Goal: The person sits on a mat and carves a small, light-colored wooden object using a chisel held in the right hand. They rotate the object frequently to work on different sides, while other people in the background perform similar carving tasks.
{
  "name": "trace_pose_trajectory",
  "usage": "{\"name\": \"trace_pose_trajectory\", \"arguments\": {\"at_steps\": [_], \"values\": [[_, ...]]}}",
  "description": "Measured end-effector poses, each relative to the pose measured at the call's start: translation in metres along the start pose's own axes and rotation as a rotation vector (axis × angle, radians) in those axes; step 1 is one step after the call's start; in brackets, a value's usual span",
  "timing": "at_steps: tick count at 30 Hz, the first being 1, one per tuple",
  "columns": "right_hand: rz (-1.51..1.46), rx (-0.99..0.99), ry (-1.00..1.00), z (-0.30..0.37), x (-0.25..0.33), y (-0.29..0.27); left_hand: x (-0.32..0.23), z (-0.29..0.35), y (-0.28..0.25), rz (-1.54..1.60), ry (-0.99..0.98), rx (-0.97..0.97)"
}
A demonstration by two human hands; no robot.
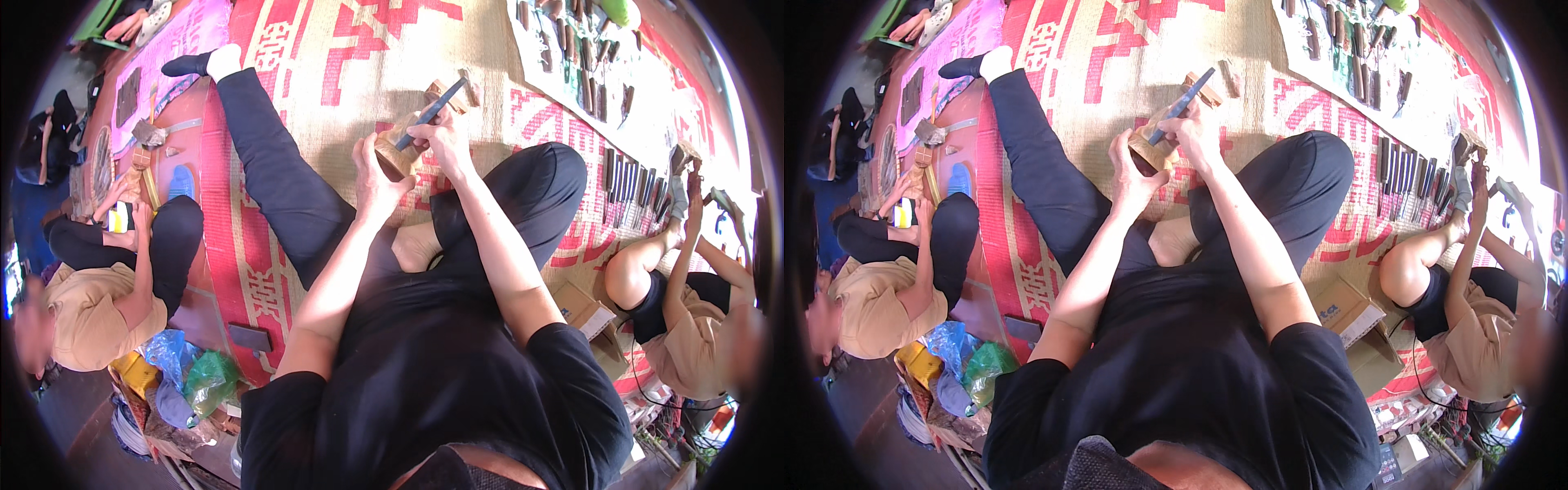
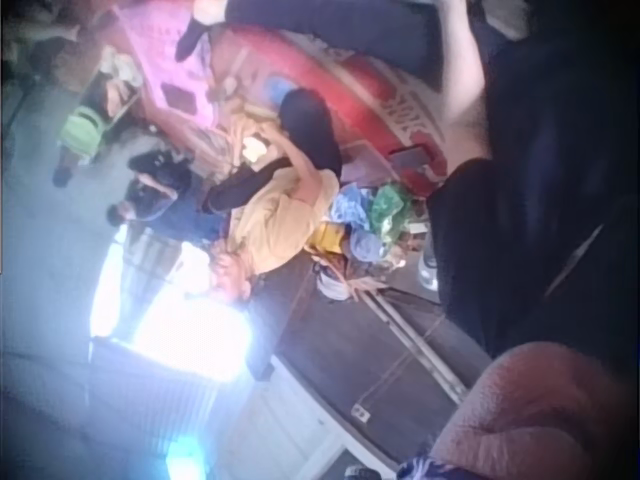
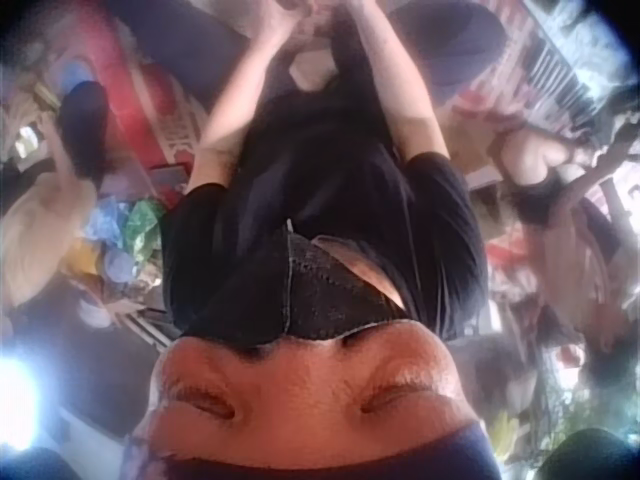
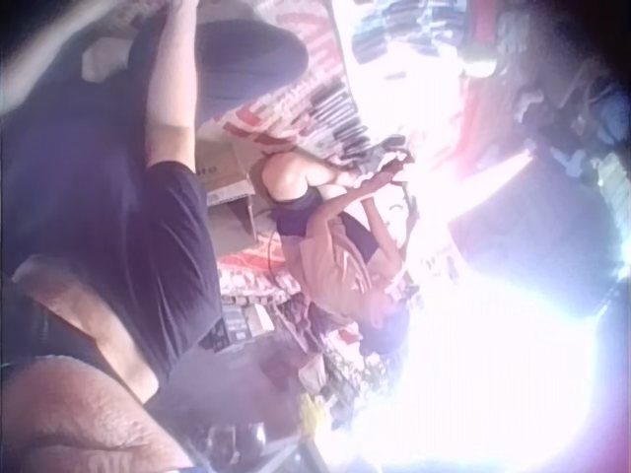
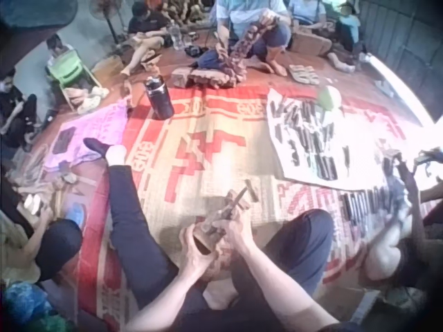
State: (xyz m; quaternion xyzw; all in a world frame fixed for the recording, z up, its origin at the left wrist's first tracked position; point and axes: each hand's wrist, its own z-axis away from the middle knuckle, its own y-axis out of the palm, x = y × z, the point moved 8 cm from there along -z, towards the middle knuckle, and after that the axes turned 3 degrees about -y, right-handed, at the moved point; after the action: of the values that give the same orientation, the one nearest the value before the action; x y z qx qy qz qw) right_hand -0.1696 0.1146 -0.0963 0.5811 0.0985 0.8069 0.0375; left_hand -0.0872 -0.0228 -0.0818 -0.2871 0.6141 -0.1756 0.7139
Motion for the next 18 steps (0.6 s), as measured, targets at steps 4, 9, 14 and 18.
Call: {"name": "trace_pose_trajectory", "arguments": {"at_steps": [4, 9, 14, 18], "values": [[-0.053, 0.094, 0.031, 0.008, 0.006, 0.012, -0.002, 0.002, -0.002, 0.043, -0.045, 0.028], [0.018, -0.005, -0.011, -0.005, -0.006, -0.006, 0.000, 0.000, 0.003, 0.016, 0.006, 0.020], [-0.044, 0.081, 0.017, 0.010, 0.011, 0.012, -0.001, 0.002, -0.002, 0.006, -0.030, 0.012], [-0.006, -0.017, -0.015, -0.004, -0.004, -0.006, 0.000, 0.001, 0.003, 0.015, 0.006, 0.006]]}}
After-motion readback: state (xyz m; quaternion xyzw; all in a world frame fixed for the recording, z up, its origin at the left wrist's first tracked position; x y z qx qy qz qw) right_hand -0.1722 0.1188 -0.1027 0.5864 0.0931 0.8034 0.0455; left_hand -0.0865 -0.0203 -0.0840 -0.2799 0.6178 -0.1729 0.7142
